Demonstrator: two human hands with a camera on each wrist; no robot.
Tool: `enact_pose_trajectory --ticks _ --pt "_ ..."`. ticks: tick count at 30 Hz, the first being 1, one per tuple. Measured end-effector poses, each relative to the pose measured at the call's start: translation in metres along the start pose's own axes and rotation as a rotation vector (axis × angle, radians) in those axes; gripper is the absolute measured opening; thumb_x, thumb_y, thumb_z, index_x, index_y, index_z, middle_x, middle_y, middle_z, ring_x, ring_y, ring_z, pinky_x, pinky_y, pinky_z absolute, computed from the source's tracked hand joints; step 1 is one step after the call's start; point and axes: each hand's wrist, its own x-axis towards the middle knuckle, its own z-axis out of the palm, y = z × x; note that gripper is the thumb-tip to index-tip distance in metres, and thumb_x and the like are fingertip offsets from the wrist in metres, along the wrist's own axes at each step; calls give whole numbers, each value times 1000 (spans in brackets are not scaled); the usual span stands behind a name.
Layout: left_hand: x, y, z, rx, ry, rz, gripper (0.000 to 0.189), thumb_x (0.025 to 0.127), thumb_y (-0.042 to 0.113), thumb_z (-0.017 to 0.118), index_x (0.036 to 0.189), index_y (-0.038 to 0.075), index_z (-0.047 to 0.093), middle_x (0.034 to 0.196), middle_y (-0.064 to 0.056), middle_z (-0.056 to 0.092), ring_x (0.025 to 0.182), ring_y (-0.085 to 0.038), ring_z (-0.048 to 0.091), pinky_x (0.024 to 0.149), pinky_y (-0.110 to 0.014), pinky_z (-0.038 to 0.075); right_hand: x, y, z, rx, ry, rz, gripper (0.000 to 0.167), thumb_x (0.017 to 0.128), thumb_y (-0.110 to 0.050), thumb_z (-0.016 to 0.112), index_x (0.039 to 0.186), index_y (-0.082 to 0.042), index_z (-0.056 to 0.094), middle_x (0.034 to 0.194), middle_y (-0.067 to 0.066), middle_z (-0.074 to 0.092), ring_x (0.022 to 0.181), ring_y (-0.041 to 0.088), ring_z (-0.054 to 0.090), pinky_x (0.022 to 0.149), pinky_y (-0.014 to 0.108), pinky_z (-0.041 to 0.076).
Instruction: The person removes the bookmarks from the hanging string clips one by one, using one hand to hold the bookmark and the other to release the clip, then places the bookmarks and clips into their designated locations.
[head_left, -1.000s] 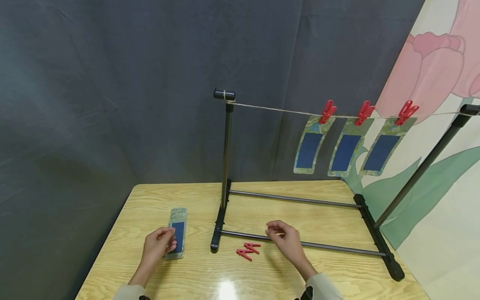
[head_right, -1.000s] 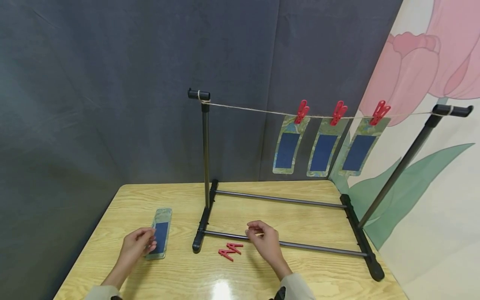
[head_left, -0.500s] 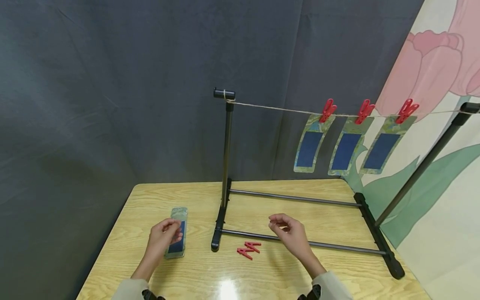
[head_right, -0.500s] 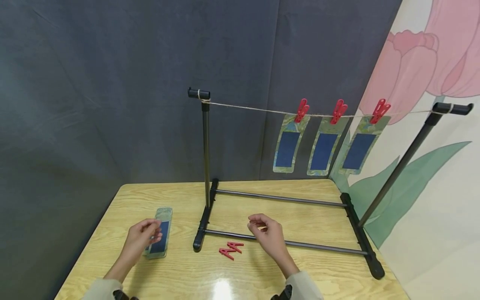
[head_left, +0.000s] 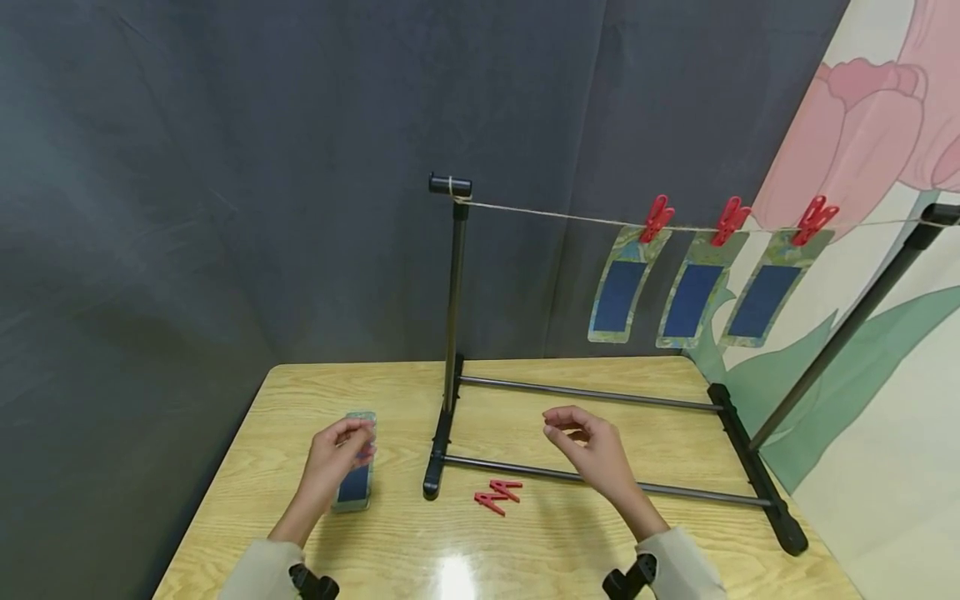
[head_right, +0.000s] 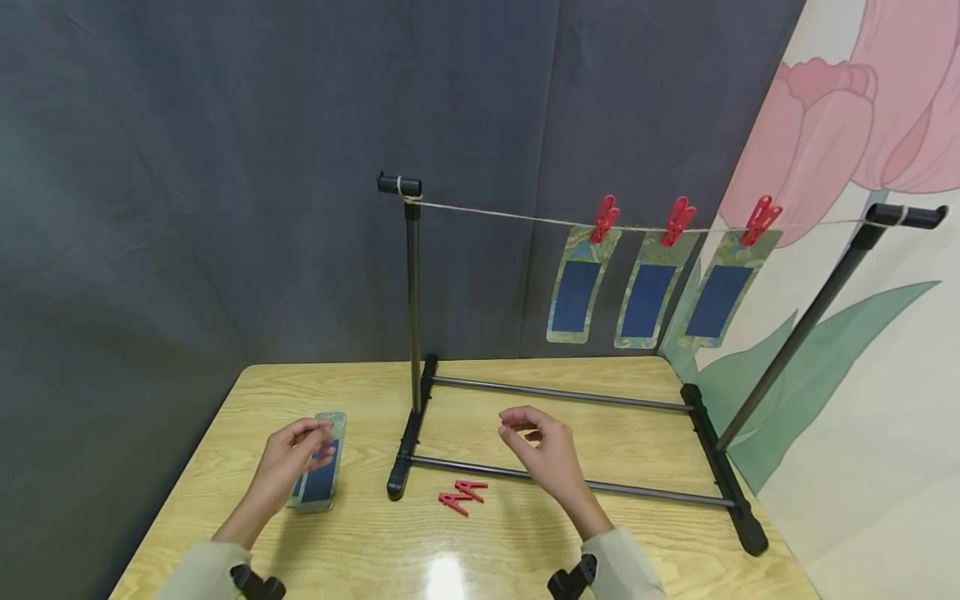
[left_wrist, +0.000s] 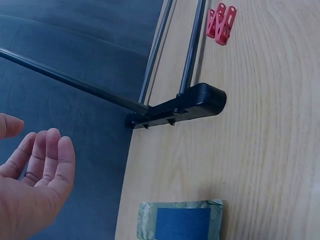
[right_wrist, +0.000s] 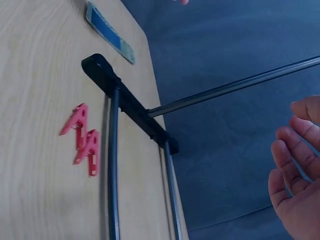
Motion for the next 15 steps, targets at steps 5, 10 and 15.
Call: enact_pose_trajectory --ticks 5,10,15 --pt "1 6 2 -5 -17 21 21 97 9 59 112 -4 64 96 -15 64 84 -30 65 71 -30 60 4 6 -6 -29 -4 -42 14 92 -12 68 106 -11 70 98 2 70 87 13 64 74 32 57" --pt "0 13 4 30 -36 47 23 98 13 58 115 -2 63 97 -10 65 83 -21 65 72 -28 59 8 0 -13 -36 -16 -34 15 93 -15 68 107 -11 70 101 2 69 89 14 64 76 31 57" --pt "4 20 8 78 -50 83 22 98 14 59 114 0 65 99 -11 66 85 -19 66 75 -28 58 12 -7 -19 -41 -29 -36 16 92 -15 69 108 -11 70 102 -1 69 90 14 63 77 33 56"
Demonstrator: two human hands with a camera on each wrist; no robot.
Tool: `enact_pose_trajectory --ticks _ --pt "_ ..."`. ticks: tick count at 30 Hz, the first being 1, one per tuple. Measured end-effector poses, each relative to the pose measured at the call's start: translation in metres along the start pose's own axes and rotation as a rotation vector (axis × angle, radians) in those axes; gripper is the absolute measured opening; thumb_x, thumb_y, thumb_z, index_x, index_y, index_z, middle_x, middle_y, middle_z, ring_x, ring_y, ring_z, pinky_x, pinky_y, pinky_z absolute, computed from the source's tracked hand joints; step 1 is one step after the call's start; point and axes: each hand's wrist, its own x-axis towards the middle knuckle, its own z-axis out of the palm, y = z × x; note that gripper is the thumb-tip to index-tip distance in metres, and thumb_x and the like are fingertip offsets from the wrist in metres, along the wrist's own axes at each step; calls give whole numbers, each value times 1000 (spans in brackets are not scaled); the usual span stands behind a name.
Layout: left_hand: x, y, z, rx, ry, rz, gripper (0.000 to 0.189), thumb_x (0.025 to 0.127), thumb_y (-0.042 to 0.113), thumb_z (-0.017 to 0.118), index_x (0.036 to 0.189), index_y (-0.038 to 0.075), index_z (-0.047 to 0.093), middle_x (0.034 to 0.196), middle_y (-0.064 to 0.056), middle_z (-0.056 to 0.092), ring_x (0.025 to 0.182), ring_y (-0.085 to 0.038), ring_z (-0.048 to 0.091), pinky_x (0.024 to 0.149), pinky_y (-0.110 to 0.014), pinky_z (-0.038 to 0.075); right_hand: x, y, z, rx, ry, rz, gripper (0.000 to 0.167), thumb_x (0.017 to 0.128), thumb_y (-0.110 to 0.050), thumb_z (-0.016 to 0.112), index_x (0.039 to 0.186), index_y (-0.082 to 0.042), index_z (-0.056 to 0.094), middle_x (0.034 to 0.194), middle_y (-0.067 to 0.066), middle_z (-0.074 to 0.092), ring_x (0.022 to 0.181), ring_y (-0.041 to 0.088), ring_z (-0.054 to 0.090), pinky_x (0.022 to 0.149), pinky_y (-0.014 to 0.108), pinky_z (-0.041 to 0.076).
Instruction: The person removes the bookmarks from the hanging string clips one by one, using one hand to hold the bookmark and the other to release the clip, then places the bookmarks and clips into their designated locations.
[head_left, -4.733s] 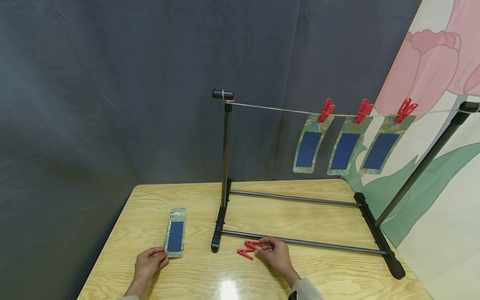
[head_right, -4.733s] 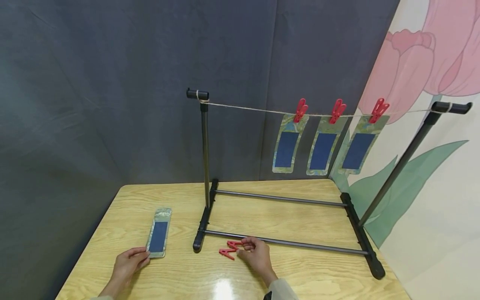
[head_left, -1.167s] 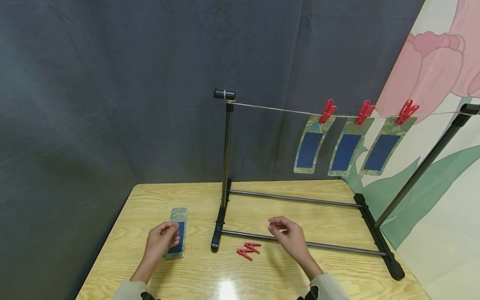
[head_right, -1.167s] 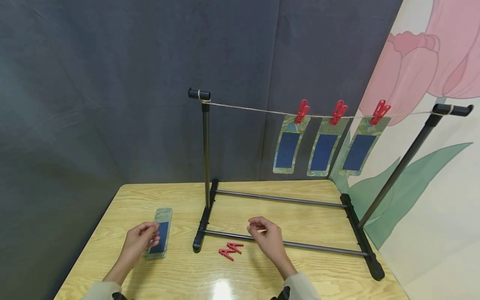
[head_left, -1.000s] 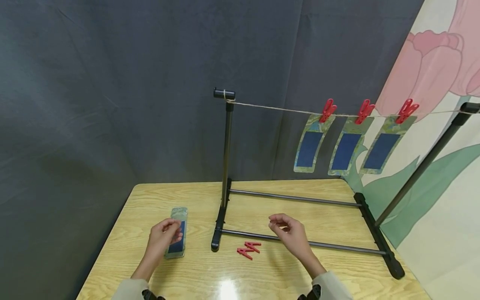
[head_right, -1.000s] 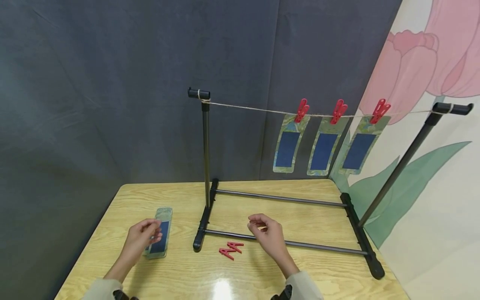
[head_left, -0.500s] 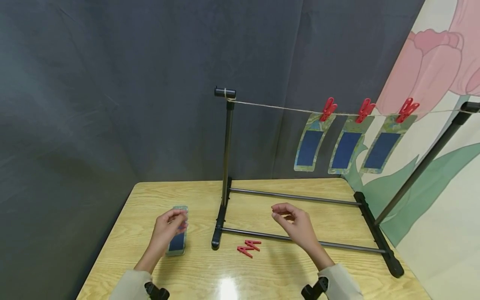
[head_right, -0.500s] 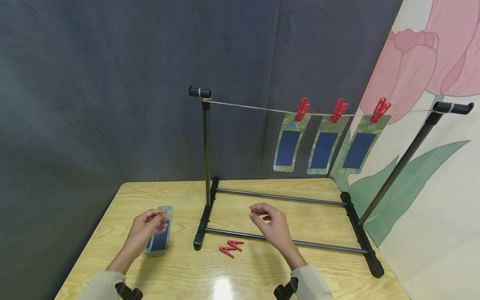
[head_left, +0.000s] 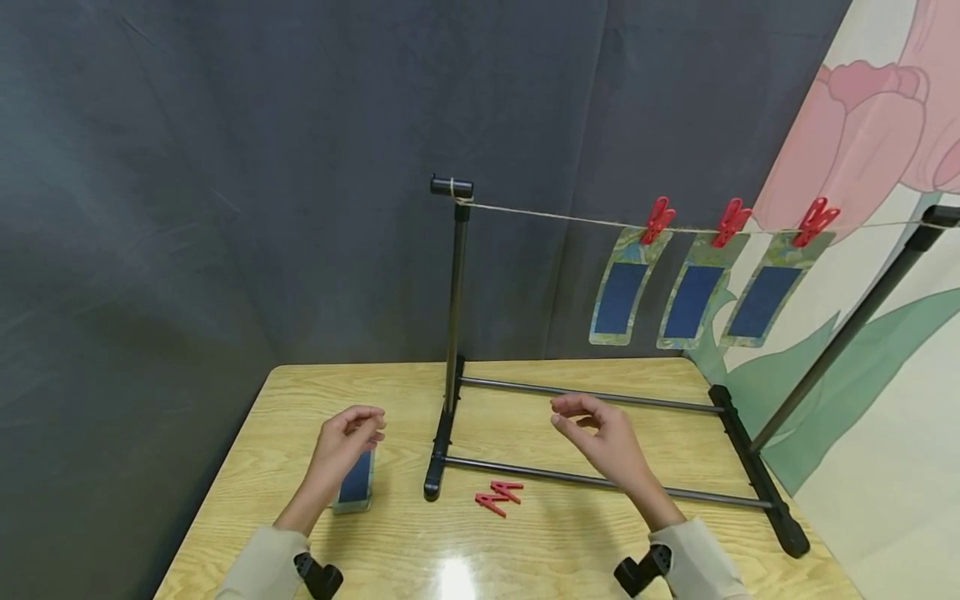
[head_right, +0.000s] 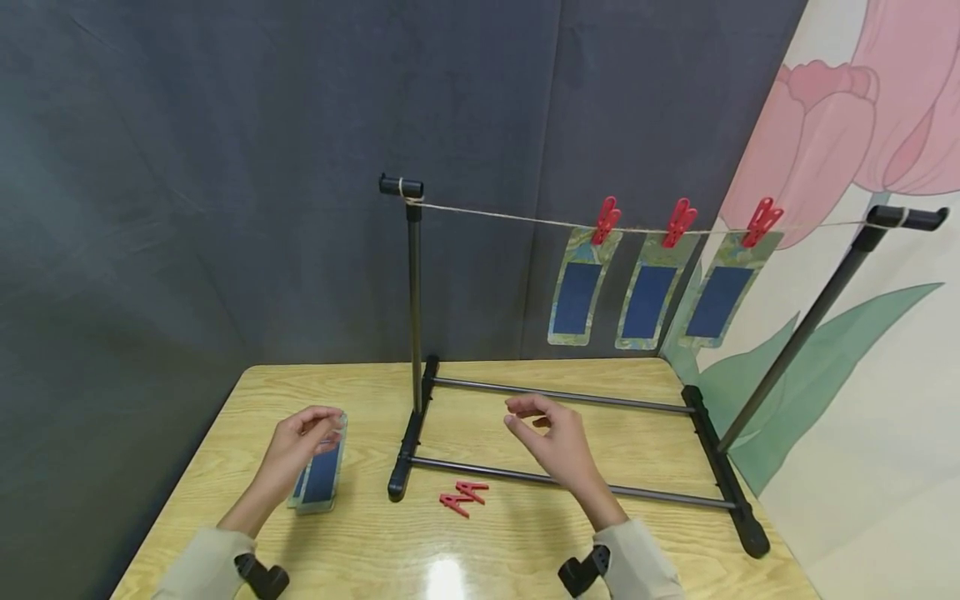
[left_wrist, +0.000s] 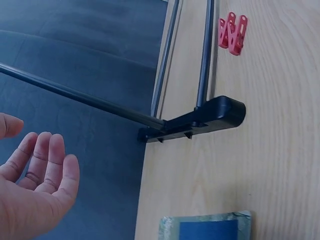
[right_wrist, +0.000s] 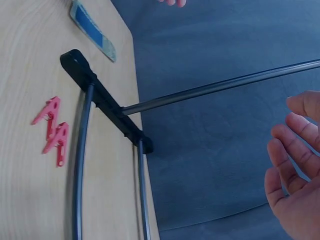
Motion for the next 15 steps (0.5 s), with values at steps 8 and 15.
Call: enact_pose_trajectory --ticks 8,15 --pt "4 10 8 -6 -31 42 19 96 12 62 110 1 66 100 -15 65 87 -25 65 75 -28 57 9 -9 -11 -48 25 -51 15 92 -12 69 107 -11 70 102 1 69 90 12 63 77 31 56" --pt "5 14 12 -26 -60 60 19 95 12 63 111 1 66 101 -14 65 88 -26 65 76 -29 56 14 -32 -18 -73 24 -99 20 88 -2 69 108 -5 70 99 9 70 86 16 65 75 34 57"
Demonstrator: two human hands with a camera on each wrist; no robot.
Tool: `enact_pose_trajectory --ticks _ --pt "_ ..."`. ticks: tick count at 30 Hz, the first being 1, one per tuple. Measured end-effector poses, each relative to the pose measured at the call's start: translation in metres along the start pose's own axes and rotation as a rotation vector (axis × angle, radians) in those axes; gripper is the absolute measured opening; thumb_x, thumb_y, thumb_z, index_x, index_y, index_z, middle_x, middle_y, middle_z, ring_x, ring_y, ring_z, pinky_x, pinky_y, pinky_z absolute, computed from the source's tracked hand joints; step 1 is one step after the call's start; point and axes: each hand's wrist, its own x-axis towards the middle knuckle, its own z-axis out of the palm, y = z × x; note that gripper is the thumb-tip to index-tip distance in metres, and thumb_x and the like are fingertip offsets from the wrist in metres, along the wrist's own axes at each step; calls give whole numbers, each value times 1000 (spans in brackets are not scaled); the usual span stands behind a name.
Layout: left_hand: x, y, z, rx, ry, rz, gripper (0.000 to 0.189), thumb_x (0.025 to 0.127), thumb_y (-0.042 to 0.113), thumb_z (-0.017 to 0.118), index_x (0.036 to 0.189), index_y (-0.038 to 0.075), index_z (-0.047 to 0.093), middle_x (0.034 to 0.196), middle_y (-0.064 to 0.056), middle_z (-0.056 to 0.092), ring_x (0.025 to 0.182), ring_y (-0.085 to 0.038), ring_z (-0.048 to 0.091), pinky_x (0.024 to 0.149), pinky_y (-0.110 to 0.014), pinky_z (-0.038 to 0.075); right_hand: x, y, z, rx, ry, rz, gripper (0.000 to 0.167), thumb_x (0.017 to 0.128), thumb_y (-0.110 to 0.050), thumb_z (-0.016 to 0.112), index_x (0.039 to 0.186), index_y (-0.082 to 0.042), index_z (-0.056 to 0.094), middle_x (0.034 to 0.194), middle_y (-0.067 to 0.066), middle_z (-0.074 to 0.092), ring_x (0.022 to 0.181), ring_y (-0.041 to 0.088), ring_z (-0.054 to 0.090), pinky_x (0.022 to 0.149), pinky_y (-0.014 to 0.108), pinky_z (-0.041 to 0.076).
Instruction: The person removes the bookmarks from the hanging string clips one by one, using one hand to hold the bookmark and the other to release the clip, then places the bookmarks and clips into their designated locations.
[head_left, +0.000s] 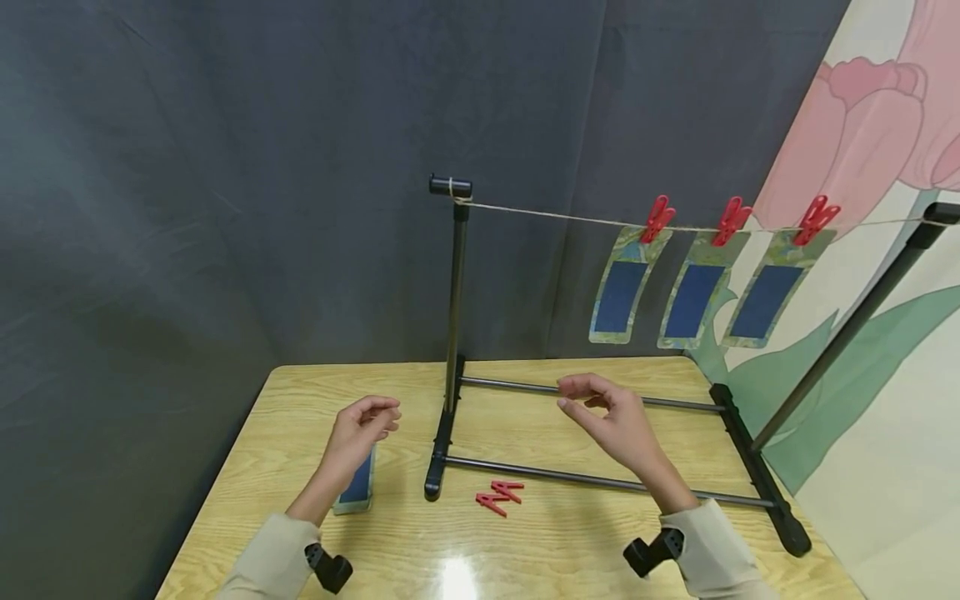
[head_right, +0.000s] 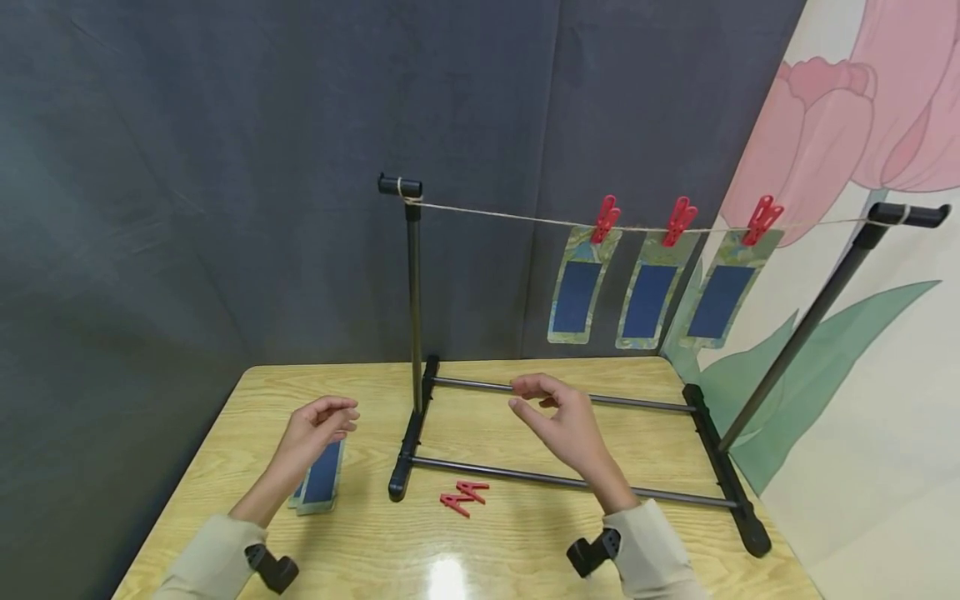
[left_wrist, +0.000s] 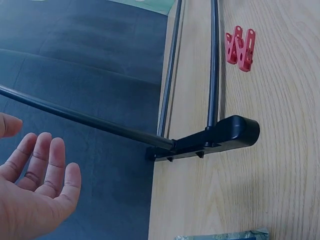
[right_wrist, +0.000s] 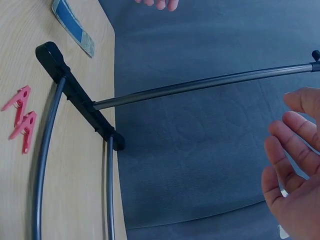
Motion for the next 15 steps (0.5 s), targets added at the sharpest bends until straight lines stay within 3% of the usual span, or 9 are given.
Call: enact_pose_trajectory --ticks 5,15 --pt "3 3 4 19 -9 0 21 95 15 64 111 2 66 102 -12 65 92 -32 63 76 -27 55 4 -24 -7 5 -12 -22 21 87 4 68 108 0 68 98 10 70 85 18 65 74 30 57" --pt "8 15 12 27 -29 16 21 95 15 64 112 2 66 105 -12 65 90 -26 64 76 -27 55 14 -36 -19 -12 -3 -39 23 87 3 69 109 1 68 99 10 69 88 19 65 76 30 57"
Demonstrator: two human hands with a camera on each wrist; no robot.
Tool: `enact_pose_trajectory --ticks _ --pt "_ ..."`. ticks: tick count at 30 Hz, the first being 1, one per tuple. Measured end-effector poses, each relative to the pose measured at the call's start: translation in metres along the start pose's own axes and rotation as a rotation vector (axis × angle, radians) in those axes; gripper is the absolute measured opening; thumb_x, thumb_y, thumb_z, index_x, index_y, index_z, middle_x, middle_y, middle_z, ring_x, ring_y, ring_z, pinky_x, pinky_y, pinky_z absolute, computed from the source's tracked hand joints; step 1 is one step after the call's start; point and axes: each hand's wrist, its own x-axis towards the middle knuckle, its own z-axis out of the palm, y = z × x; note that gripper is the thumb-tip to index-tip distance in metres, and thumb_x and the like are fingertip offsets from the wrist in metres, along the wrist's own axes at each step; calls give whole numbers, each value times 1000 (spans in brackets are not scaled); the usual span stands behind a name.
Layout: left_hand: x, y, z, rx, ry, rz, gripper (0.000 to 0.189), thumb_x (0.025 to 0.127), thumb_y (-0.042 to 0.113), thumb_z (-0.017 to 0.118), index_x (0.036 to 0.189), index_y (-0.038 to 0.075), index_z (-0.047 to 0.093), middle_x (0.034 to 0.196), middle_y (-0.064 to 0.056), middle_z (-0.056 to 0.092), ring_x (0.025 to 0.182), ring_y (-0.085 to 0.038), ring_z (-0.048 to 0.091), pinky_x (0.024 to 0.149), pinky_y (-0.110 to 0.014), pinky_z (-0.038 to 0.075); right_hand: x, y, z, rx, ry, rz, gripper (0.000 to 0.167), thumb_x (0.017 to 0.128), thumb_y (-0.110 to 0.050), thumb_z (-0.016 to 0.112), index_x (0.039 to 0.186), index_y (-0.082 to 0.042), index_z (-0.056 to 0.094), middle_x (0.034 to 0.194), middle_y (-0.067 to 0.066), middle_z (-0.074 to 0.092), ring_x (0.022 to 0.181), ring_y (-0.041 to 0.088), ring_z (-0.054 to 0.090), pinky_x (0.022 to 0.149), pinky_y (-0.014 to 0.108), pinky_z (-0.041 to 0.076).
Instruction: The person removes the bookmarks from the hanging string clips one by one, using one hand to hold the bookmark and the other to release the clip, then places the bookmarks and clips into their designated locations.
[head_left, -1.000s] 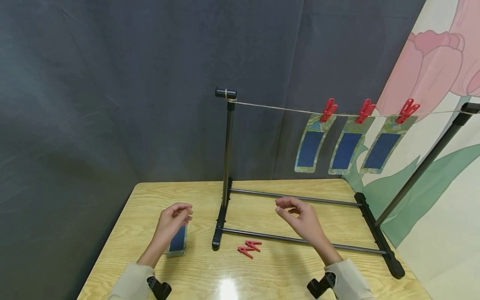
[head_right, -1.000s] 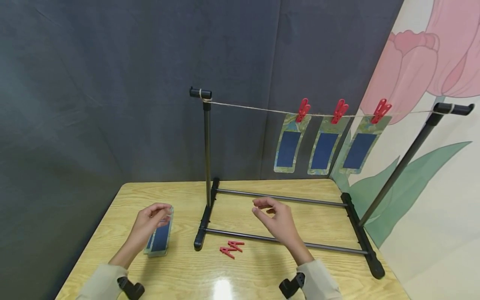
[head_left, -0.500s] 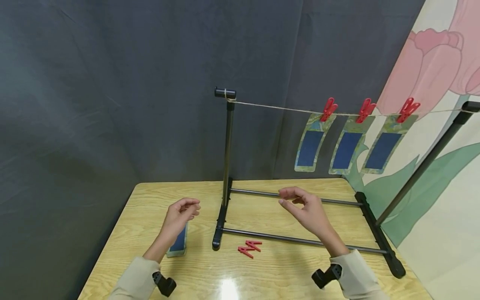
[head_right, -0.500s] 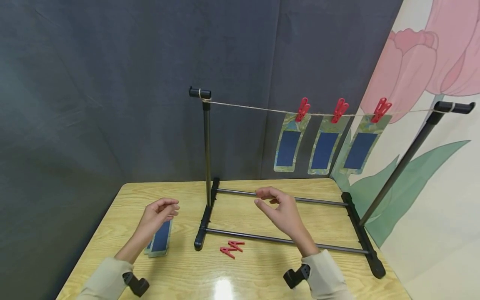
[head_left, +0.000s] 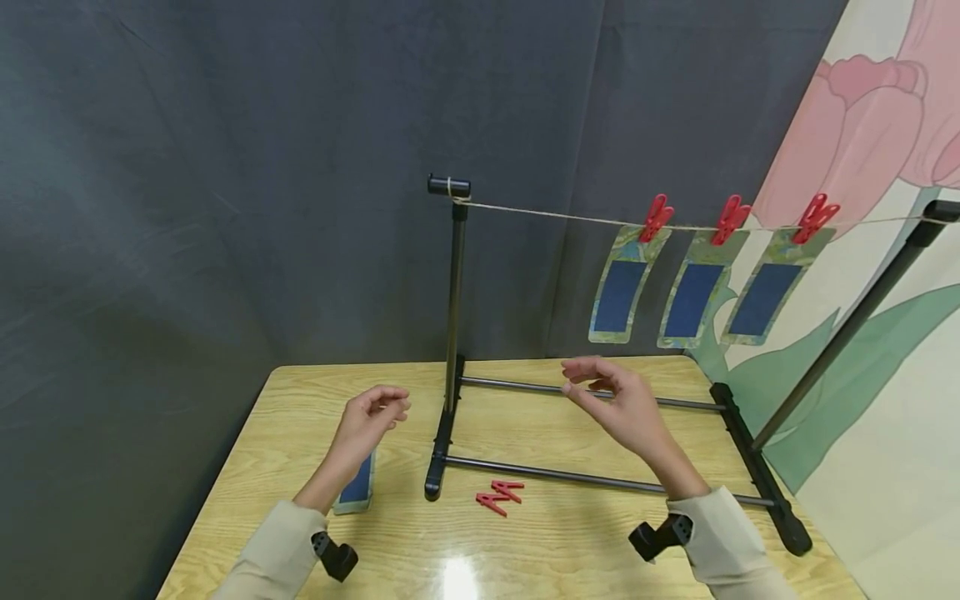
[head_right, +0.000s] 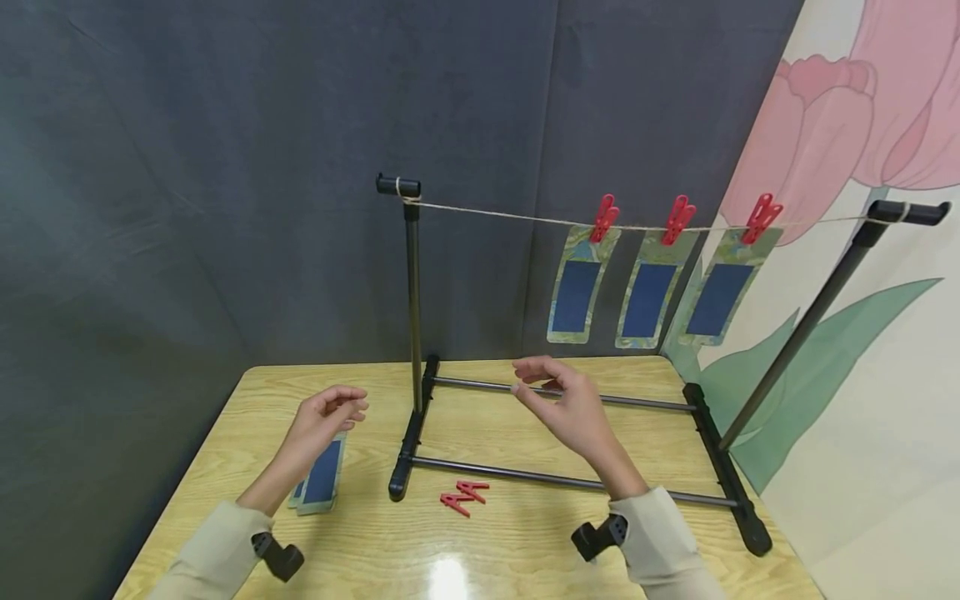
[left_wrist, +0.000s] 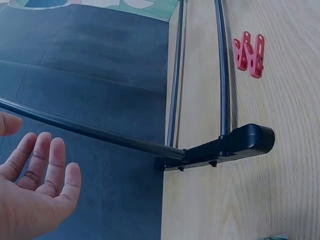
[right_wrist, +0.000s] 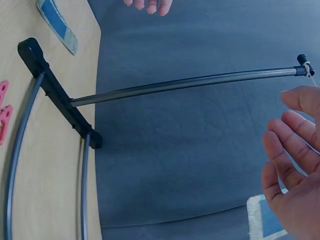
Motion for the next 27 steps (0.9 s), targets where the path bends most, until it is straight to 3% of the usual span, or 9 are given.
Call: enact_pose_trajectory --ticks 4,9,14,18,21,25,27 --pt "2 3 3 -3 -15 14 23 94 16 65 113 2 66 105 -12 65 89 -25 64 75 -25 54 5 5 -6 -20 5 -3 25 87 1 69 112 0 67 102 11 68 90 17 64 78 33 56" --pt "4 6 7 -3 -27 5 25 95 17 65 115 2 66 107 -11 65 88 -22 64 76 -26 54 12 16 -13 -32 25 -20 27 87 1 70 113 -2 67 105 11 69 92 14 63 79 20 52" --pt "7 9 9 3 -45 4 26 95 17 65 117 2 65 108 -11 65 88 -20 64 77 -26 54 19 -3 -23 -25 37 -72 27 84 7 70 111 4 67 103 18 68 89 24 65 76 18 53" --pt "2 26 13 28 -63 28 24 96 12 62 115 -2 64 104 -14 65 90 -27 65 76 -26 54 24 -18 -31 -32 36 -83 28 83 9 69 110 6 66 102 20 68 88 20 65 76 18 53" --pt "3 31 16 31 -59 33 23 96 9 61 115 -4 63 102 -15 64 88 -27 65 82 -36 56 28 -19 -34 -44 49 -107 29 82 11 70 110 7 66 101 20 68 88 20 65 76 18 54" --pt "11 22 20 9 -51 33 24 96 13 63 116 -1 64 103 -12 65 89 -25 65 87 -47 54 33 -11 -39 -49 66 -144 31 80 13 71 109 7 66 101 20 68 87 23 65 75 16 53" --pt "13 21 21 1 -52 40 25 96 15 64 115 0 65 103 -11 65 91 -27 64 86 -44 54 36 -4 -41 -47 67 -144 32 80 12 72 111 4 67 103 17 69 88 17 65 75 14 52"
